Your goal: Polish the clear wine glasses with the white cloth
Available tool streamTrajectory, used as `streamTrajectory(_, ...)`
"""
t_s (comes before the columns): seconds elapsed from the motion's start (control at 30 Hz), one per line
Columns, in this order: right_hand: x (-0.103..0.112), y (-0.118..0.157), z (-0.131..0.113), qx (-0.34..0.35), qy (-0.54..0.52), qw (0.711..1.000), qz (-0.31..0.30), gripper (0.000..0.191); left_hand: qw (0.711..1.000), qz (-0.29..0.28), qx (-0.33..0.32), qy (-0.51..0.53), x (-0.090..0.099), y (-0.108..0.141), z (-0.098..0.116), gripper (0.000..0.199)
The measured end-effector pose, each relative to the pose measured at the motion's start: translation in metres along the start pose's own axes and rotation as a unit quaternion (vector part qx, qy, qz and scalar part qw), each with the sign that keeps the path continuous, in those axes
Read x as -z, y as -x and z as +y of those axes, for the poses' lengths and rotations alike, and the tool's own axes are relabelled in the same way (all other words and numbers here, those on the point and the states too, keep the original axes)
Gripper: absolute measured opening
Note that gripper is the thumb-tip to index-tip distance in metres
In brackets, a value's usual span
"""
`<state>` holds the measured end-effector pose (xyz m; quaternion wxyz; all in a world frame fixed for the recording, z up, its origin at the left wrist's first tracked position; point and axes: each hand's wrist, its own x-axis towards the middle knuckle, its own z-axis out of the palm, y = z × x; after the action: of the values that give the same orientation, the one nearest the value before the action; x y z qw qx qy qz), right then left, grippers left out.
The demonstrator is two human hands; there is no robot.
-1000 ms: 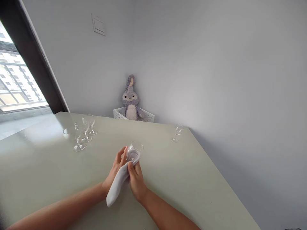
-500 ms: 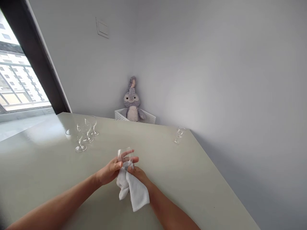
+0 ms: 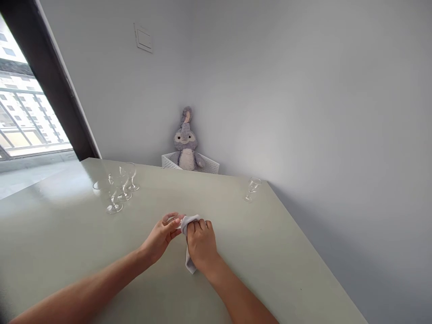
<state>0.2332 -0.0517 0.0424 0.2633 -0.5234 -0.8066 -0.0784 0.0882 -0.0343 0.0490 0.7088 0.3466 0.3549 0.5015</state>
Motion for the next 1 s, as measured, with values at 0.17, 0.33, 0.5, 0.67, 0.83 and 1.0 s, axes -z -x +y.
streamTrajectory(0.17,0.017,-0.004,0.007,-0.118,-0.354,0.919,-0.13,0.016,0.993,-0.065,-0.064,-0.077,0.001,0.003,0.015,0.045)
streamTrajectory(0.33,0.018,-0.004,0.014,-0.208,-0.633,0.713,-0.219,0.039,0.977,-0.181,-0.077,-0.086,0.008,0.002,0.021,0.047)
streamTrajectory(0.5,0.019,-0.005,0.034,-0.229,-0.662,0.691,-0.177,0.039,0.983,-0.166,-0.046,-0.059,0.011,-0.003,0.023,0.041)
streamTrajectory(0.67,0.035,-0.004,0.041,-0.127,-0.564,0.806,-0.128,0.038,0.996,-0.079,0.012,0.036,0.018,-0.012,0.024,0.027)
streamTrajectory(0.83,0.033,0.002,0.015,0.048,-0.405,0.905,-0.125,0.023,0.982,-0.082,0.138,0.1,0.022,-0.012,0.012,0.022)
streamTrajectory(1.0,0.017,0.003,0.007,-0.11,-0.577,0.807,-0.062,0.031,0.975,-0.094,0.119,0.161,0.011,-0.005,0.006,0.02)
